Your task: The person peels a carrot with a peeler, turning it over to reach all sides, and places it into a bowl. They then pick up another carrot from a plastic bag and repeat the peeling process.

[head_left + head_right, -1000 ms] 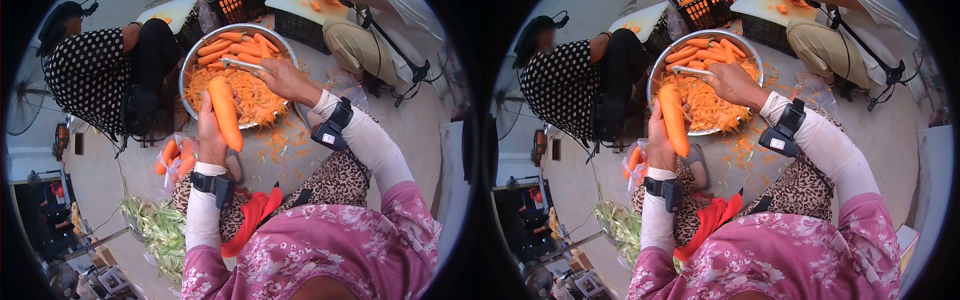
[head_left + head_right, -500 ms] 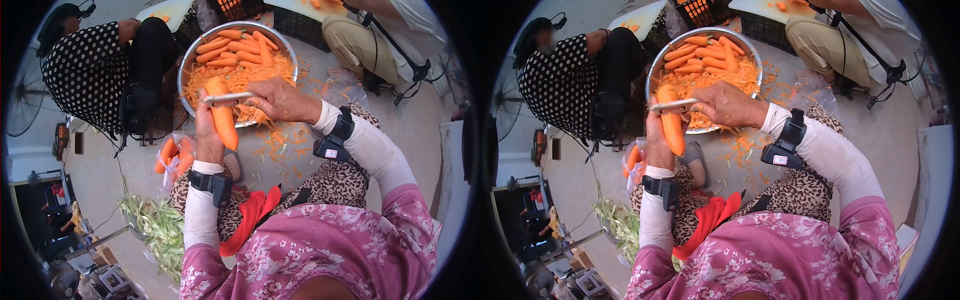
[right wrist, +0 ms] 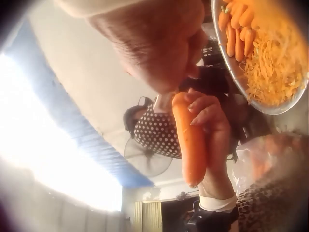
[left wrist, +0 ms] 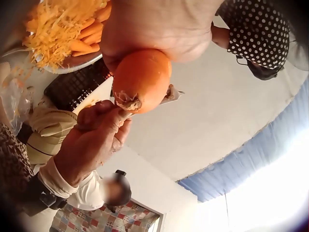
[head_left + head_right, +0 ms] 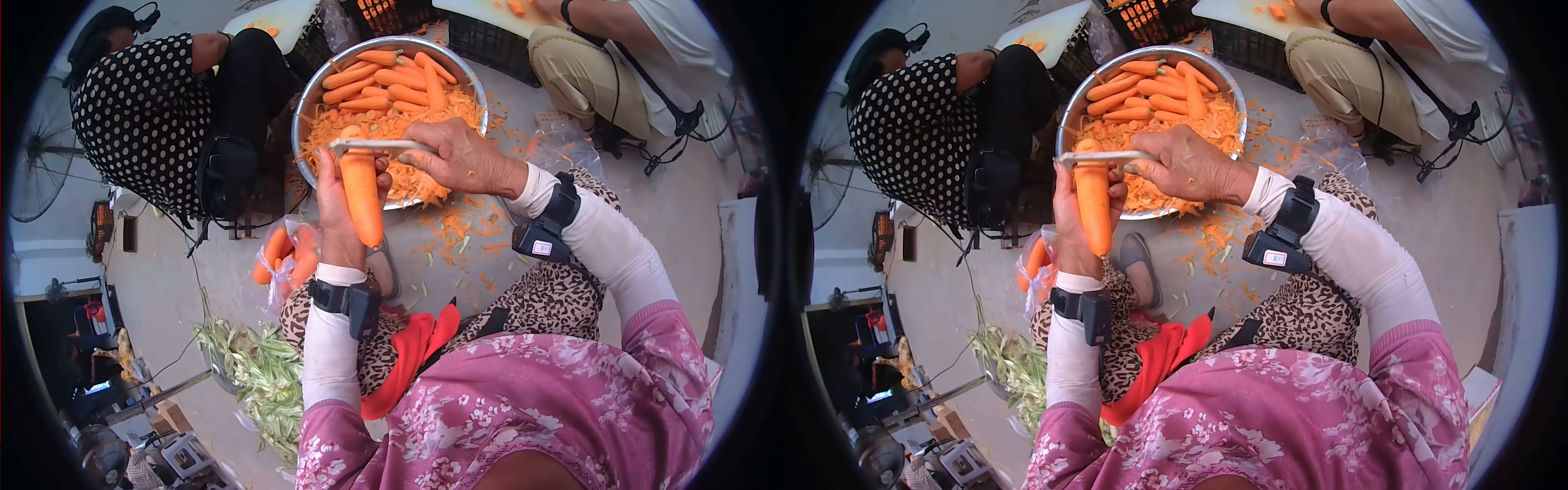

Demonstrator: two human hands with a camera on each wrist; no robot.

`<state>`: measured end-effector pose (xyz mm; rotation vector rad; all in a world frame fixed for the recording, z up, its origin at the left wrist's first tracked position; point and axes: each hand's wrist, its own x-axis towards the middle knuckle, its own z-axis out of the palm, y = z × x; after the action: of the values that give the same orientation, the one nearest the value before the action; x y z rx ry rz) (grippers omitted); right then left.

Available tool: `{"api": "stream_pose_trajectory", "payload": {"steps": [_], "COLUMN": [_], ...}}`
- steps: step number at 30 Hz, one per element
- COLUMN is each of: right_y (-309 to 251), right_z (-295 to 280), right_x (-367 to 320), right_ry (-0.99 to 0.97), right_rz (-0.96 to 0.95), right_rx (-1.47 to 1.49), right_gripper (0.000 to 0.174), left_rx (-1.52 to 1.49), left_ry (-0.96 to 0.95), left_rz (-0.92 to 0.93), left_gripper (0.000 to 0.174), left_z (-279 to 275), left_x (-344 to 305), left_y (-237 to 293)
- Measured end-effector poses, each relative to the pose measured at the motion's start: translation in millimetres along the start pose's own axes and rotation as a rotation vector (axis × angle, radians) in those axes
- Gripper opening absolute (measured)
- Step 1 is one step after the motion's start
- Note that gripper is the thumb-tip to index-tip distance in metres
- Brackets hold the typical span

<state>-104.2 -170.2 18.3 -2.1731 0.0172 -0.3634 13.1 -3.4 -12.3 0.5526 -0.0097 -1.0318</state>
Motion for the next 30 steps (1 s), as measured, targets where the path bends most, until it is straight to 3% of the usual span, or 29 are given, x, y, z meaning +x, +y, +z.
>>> {"api": "stream_pose_trajectory", "payload": {"steps": [3,4,6,10,13,15,19,30], "right_y": [-5.0,-8.7,-10.9,-2.5,17.2,28.5,20.5,33.3], "right_z": [8.7,11.1,12.3,10.9,5.6,-3.6,4.9,6.9], "right_x": [-6.6,-9.2,-12.9,-10.7,1.6,13.2,9.7,11.7], "right_ry": [-0.124,-0.138,-0.195,-0.2,-0.021,0.14,0.177,0.122], "right_rz": [-0.118,-0.196,-0.274,-0.219,-0.118,-0.123,-0.011,0.023], "right_rx": [0.039,0.139,0.225,0.092,-0.069,-0.252,-0.19,-0.153], "right_gripper": [0.022,0.021,0.016,0.016,0.016,0.017,0.02,0.024], "left_rx": [0.005,-0.081,-0.067,0.029,-0.017,-0.052,-0.005,0.037], "left_ry": [0.118,-0.078,-0.075,-0.006,0.114,0.048,0.104,0.016], "left_rz": [0.008,-0.152,-0.136,-0.096,-0.056,-0.09,-0.061,-0.107], "left_gripper": [0.067,0.067,0.066,0.06,0.053,0.047,0.044,0.042], "left_z": [5.9,-7.0,-11.8,-5.6,7.2,4.7,2.4,-7.1], "left_x": [2.6,5.6,7.7,6.3,1.7,1.2,0.7,3.5], "left_y": [0.6,7.9,6.1,2.1,-3.3,-4.5,-4.6,-4.5]}}
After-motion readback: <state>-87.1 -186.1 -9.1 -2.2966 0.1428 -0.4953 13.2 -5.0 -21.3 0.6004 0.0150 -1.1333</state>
